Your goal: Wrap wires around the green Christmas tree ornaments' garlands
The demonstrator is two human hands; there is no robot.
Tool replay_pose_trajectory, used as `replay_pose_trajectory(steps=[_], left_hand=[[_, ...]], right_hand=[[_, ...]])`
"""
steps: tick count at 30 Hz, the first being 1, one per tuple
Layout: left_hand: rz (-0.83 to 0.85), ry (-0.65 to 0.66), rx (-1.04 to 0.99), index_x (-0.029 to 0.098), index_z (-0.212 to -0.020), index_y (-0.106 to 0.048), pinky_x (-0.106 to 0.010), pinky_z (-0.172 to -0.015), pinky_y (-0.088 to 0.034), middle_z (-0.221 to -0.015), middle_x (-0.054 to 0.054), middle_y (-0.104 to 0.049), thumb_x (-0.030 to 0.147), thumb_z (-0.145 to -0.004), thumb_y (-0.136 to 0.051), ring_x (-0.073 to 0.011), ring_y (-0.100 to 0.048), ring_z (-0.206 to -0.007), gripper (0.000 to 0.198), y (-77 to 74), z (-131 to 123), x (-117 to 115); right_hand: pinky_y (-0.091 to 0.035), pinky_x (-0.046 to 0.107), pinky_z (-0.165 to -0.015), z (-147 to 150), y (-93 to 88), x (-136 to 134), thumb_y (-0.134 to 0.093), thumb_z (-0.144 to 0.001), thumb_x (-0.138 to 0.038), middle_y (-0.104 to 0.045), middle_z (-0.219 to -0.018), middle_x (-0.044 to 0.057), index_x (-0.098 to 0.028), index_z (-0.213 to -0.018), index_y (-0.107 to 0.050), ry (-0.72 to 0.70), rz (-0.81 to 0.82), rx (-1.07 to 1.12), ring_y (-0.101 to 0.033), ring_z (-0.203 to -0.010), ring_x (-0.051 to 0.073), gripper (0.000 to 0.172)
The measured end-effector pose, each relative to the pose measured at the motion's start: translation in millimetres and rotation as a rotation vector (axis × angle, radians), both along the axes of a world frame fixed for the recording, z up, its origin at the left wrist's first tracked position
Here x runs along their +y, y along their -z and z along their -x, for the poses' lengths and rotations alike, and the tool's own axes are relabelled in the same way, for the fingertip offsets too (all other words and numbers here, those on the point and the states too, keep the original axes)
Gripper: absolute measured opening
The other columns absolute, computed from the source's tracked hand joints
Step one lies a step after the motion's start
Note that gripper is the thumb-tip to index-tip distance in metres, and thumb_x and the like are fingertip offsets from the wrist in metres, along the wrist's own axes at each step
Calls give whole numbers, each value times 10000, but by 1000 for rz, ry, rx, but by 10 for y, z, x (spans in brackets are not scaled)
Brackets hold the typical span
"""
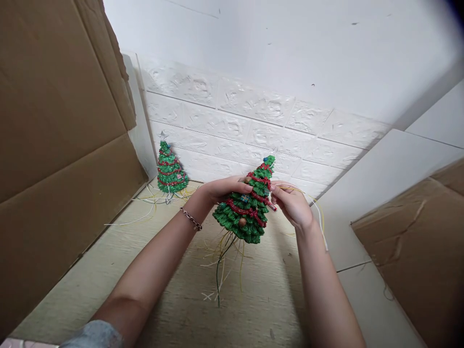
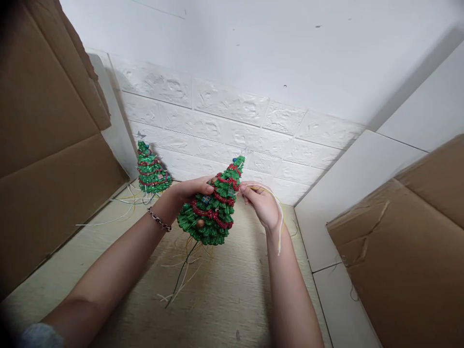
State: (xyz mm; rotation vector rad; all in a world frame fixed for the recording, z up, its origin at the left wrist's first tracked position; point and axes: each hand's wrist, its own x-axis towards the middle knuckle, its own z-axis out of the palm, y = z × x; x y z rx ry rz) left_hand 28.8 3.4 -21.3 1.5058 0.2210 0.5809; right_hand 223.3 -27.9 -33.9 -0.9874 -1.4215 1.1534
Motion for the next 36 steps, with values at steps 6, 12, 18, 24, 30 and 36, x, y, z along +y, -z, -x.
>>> replay_pose_trajectory(steps=[6,12,18,24,30,36], left_hand=[[-18,52,-31,130,-1099,-608,-342,-746,-510,-880,-135,-699,527,-589,-716,-250,-654,-831,655,-21,19,-29],[-16,46,6,118,-1077,-623,-336,-705,-518,-838,-135,-703,534,-570,-727,-242,-659,-777,665,-8,28,-15],[-24,87,39,112,-1060,-629,-368,-705,-527,-757,-126,-697,535,-577,-719,-259,-664,-753,649,-17,18,-18],[-18,33,26,104,-1053,-625,-359,-688,-517,-808,-141,-696,533,-551,-732,-256,-655,-748,669,-18,19,-15],[67,-62,13,114,-891,-649,-292,-602,-511,-736,-99,-685,437,-496,-806,-194,-635,-656,534,-15,31,1],[185,-412,-15,121,-864,-634,-304,-657,-535,-794,-83,-697,316,-606,-790,-180,-657,-686,359,-38,124,66]], right_hand=[[-370,270,-522,54,-59,-46,-681,-649,-471,-554,-617,-7,-185,-711,-641,49,-56,-71,-454,-569,118,295],[-428,291,-585,34,-69,-32,-692,-615,-461,-594,-603,-4,-192,-704,-641,97,-97,-155,-518,-576,130,289],[-454,300,-638,46,-52,-32,-687,-645,-438,-611,-645,-6,-195,-717,-644,108,-109,-147,-542,-627,140,257],[-407,267,-592,116,76,25,-671,-677,-444,-571,-649,-7,-184,-686,-635,59,-2,8,-476,-585,112,262],[-337,241,-496,153,89,34,-714,-633,-433,-493,-569,-31,-186,-652,-581,106,75,172,-393,-499,84,282],[-388,254,-551,176,-35,-68,-649,-691,-458,-528,-632,-16,-192,-715,-578,293,-108,55,-462,-547,101,277]])
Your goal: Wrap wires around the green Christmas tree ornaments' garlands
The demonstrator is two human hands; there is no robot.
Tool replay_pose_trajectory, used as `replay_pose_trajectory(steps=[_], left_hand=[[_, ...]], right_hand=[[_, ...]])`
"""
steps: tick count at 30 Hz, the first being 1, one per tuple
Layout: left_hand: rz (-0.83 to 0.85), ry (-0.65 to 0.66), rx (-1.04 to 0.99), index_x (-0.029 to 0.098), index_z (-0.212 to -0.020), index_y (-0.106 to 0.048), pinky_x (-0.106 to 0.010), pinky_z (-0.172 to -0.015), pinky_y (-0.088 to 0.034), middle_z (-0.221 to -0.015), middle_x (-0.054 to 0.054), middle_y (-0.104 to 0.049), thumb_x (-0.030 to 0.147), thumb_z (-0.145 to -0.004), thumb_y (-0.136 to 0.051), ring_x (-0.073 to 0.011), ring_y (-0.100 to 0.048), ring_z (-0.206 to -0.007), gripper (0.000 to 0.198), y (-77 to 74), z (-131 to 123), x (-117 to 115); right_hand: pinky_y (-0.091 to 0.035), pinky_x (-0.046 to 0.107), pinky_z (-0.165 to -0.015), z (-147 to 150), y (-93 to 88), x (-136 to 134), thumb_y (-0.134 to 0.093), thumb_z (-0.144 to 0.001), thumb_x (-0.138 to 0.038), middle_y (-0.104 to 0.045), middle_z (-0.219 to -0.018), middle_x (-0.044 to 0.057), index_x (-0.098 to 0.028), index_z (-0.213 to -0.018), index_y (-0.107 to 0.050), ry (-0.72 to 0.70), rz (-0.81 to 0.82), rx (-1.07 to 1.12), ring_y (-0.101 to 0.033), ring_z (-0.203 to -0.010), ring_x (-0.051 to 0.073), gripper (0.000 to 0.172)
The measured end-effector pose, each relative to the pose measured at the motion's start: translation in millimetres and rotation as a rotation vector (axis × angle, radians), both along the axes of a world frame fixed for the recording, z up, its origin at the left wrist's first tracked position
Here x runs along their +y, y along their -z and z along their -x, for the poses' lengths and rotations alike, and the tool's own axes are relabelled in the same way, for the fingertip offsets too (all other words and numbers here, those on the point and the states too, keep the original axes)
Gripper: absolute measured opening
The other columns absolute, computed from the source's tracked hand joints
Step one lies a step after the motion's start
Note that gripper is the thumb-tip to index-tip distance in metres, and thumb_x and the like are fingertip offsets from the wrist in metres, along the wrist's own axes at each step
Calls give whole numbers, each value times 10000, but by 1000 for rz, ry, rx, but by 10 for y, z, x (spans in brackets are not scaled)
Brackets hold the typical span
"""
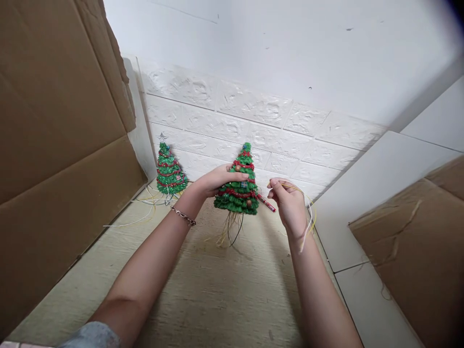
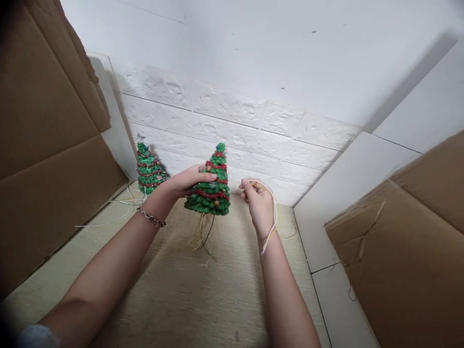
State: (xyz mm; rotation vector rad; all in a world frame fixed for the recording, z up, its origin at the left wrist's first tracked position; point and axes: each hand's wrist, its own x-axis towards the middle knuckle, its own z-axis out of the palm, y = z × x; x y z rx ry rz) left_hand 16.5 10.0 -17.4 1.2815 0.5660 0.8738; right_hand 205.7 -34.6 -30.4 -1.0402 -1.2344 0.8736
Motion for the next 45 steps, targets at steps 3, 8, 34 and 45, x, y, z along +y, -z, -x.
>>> replay_pose_trajectory(steps=[3,8,34,45], left_hand=[[-13,-245,-48,135,-876,-612,-316,-675,-543,-806,-62,-691,290,-594,-808,-176,-660,-690,377,-6,-6,26],[-24,-421,-99,136,-857,-585,-303,-657,-545,-810,-50,-674,312,-580,-819,-161,-648,-687,403,-6,-63,36],[-123,-473,-73,139,-804,-540,-288,-647,-512,-776,-17,-591,278,-564,-813,-129,-595,-682,389,-37,-186,-34],[-127,-512,-23,144,-861,-558,-308,-675,-517,-835,-42,-620,292,-559,-819,-153,-616,-728,426,14,-148,23]], right_hand=[[-407,270,-592,74,3,-57,-565,-780,-436,-539,-667,-9,-199,-752,-562,46,-138,-167,-492,-581,116,239],[-402,281,-613,200,118,-75,-444,-887,-351,-541,-688,-5,-212,-805,-526,78,-332,-460,-517,-633,143,181],[-410,276,-621,235,244,-20,-391,-946,-161,-529,-759,2,-236,-858,-445,323,-853,-808,-513,-719,153,128],[-429,259,-618,244,268,-31,-398,-936,-130,-555,-779,25,-220,-875,-476,290,-840,-885,-524,-719,151,133]])
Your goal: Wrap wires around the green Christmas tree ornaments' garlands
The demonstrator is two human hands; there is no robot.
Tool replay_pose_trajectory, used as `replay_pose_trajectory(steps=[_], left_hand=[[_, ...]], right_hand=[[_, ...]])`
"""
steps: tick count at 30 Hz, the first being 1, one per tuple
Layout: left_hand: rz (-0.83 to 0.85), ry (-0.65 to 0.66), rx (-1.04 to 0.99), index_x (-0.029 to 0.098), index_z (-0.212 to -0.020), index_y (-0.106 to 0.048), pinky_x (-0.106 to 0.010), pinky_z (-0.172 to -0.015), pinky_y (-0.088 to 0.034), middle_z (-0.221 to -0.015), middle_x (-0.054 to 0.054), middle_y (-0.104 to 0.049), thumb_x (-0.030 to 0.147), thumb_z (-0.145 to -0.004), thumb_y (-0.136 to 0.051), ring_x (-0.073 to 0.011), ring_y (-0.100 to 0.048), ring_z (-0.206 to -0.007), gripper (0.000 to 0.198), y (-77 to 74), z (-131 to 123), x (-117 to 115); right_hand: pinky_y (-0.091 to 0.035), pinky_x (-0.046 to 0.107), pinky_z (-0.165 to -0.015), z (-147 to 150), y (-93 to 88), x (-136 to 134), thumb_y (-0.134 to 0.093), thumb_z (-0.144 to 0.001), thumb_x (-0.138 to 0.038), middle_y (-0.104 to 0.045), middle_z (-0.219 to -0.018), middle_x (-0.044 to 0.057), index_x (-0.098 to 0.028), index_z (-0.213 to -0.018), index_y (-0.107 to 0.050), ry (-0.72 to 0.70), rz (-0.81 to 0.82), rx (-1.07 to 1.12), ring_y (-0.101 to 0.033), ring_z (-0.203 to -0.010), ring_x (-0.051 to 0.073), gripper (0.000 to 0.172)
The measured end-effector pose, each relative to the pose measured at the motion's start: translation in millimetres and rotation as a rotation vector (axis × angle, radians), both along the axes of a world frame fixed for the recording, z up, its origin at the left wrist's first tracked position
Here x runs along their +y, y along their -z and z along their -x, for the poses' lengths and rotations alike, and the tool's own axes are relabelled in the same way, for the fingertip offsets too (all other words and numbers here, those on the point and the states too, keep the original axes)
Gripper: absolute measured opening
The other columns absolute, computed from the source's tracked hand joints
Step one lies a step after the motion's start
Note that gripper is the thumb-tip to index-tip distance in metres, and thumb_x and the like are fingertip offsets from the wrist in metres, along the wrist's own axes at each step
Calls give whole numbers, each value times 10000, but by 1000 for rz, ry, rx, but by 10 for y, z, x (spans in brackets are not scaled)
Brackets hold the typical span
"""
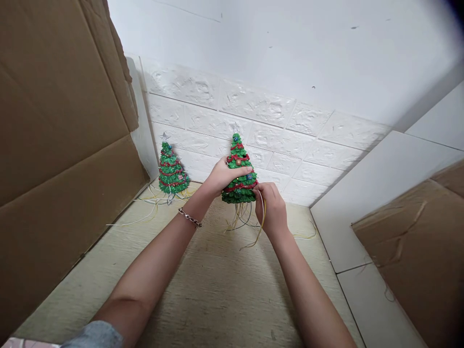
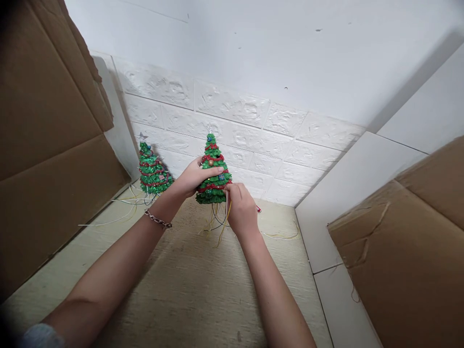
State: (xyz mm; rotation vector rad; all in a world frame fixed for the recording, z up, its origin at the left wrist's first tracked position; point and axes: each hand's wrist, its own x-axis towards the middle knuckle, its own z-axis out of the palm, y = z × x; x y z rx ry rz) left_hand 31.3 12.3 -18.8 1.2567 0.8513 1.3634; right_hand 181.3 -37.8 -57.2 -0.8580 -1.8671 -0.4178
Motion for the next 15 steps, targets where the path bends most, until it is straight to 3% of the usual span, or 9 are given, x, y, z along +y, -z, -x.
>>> replay_pose_trajectory(steps=[8,12,15], left_hand=[[24,-64,-31,140,-903,-555,-330,-684,-534,-874,-64,-643,318,-526,-840,-177,-632,-757,505,0,16,15],[14,-114,32,147,-911,-541,-332,-703,-532,-903,-71,-643,332,-517,-846,-187,-633,-789,532,-1,22,11],[-10,-97,62,149,-908,-547,-331,-720,-525,-915,-74,-643,339,-525,-840,-189,-631,-804,519,-12,2,-8]], right_hand=[[-454,278,-647,-9,-31,-30,-440,-925,-230,-565,-781,43,-201,-832,-543,-73,118,32,-542,-732,156,142],[-451,323,-663,-3,-26,-52,-294,-965,-354,-555,-772,58,-196,-789,-561,-49,199,47,-540,-736,177,356],[-464,405,-777,9,-4,-37,-220,-968,-366,-574,-988,117,-197,-931,-582,2,195,150,-555,-933,228,401]])
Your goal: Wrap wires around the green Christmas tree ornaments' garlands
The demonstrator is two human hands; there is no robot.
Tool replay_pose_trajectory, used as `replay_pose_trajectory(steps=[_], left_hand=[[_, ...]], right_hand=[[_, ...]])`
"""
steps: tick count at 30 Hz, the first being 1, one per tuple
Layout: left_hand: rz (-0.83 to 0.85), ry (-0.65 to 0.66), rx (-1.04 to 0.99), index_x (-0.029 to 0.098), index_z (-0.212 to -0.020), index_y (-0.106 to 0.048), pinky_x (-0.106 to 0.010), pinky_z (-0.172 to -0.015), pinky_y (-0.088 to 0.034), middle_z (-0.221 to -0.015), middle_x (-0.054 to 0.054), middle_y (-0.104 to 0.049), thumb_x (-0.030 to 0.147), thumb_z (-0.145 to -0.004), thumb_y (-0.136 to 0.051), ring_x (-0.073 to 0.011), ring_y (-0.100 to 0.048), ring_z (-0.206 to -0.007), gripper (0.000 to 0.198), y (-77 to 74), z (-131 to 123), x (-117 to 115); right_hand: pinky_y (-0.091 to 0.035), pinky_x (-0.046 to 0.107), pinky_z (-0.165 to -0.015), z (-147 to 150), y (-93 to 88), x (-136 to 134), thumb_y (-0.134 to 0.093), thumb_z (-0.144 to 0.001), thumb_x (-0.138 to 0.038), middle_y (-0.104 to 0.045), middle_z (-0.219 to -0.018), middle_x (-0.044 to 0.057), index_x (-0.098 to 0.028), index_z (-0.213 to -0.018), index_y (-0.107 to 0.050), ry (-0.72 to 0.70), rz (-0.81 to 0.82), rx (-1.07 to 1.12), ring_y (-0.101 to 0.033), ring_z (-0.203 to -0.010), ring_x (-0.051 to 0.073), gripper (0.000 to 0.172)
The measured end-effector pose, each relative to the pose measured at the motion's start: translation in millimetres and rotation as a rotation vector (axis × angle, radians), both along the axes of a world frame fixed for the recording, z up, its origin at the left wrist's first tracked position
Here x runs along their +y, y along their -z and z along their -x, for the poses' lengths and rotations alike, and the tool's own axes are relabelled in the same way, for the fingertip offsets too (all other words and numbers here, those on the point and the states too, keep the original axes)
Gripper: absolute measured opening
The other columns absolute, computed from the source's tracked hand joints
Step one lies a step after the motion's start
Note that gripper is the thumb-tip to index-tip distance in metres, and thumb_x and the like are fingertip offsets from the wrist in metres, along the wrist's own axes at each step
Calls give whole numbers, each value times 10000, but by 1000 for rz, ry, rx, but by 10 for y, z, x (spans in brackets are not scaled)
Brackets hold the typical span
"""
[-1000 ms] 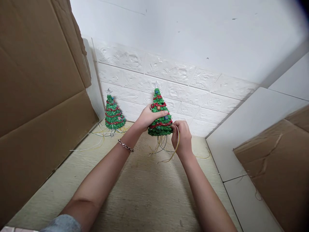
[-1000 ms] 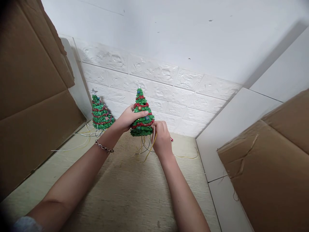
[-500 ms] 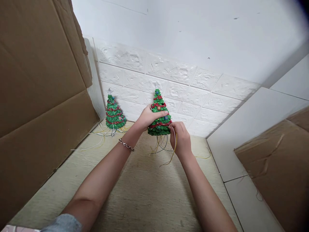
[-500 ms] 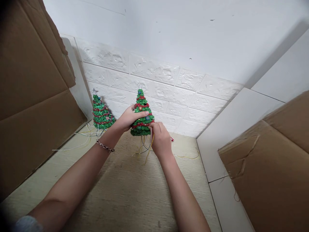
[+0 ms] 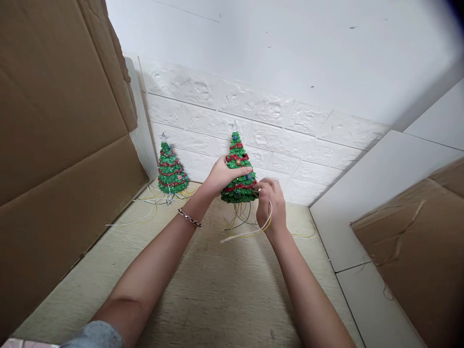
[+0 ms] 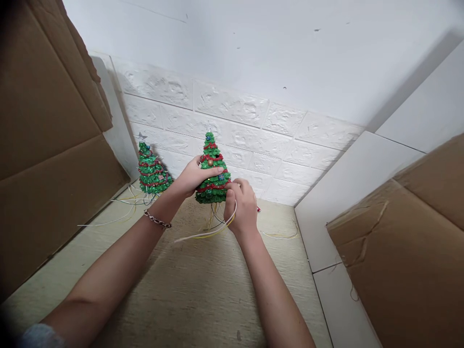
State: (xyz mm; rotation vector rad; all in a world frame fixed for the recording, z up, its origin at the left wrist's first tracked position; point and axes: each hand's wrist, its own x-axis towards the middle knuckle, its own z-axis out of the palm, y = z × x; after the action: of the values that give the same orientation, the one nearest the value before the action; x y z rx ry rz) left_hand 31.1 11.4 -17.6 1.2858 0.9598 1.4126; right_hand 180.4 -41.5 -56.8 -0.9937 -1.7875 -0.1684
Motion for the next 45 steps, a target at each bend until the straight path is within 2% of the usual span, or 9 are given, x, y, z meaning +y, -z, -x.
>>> replay_pose_trajectory(steps=[4,8,14,20,22,26,34,40,45], left_hand=[[-1,33,37,143,-960,-552,-351,-764,-515,-956,-96,-648,342,-515,-841,-204,-634,-833,566,-12,-25,-29],[-17,9,165,140,-1022,-549,-393,-837,-492,-1018,-122,-644,359,-500,-843,-236,-621,-915,638,3,-41,-45],[-39,16,226,142,-1004,-559,-383,-848,-483,-1004,-107,-644,348,-529,-822,-235,-610,-929,581,-4,-55,-59],[-10,0,53,151,-908,-529,-346,-747,-517,-909,-63,-630,350,-530,-829,-195,-620,-821,522,-47,40,-22],[1,-4,-8,155,-889,-519,-336,-714,-527,-876,-49,-621,334,-527,-834,-185,-622,-785,512,-58,66,-14],[19,-34,-60,162,-866,-517,-320,-683,-532,-840,-38,-616,310,-513,-844,-179,-628,-752,504,-54,76,-4],[-7,-17,-4,153,-905,-542,-329,-712,-532,-893,-63,-640,343,-510,-847,-184,-632,-782,534,-4,52,18],[-6,13,-15,152,-901,-542,-318,-695,-533,-904,-65,-640,324,-523,-840,-176,-629,-772,511,-25,28,-17],[-5,-53,-58,165,-862,-531,-343,-726,-534,-864,-55,-644,341,-511,-839,-188,-638,-761,499,-18,44,15]], right_hand=[[-336,605,-969,-9,32,59,-242,-954,-346,-250,-1490,157,-274,-1324,-408,45,-18,13,-298,-1344,328,412],[-291,661,-981,-33,64,101,-273,-928,-277,-123,-1551,112,-343,-1408,-310,60,31,-66,-158,-1411,356,486],[-277,738,-927,14,105,73,-341,-899,-286,-182,-1536,108,-376,-1423,-275,174,56,-148,-192,-1382,402,536],[-240,696,-972,43,103,13,-566,-804,-539,-479,-1310,161,-301,-1317,-411,188,-146,-191,-445,-1200,357,586],[-271,600,-1012,33,112,3,-602,-810,-494,-622,-1011,71,-309,-1193,-498,180,-262,-189,-586,-935,238,438],[-423,382,-941,30,119,5,-592,-868,-273,-577,-627,-67,-281,-941,-541,26,-397,-216,-548,-575,100,90],[-504,436,-920,90,-11,-27,-581,-871,-301,-638,-746,-6,-231,-763,-563,-133,-264,112,-624,-711,134,130],[-519,329,-626,4,-47,19,-625,-827,-401,-520,-636,-15,-224,-775,-652,-43,-80,49,-528,-602,139,186],[-491,461,-948,22,-47,-28,-569,-867,-404,-600,-646,-49,-243,-842,-593,-87,-186,50,-564,-564,113,165]])
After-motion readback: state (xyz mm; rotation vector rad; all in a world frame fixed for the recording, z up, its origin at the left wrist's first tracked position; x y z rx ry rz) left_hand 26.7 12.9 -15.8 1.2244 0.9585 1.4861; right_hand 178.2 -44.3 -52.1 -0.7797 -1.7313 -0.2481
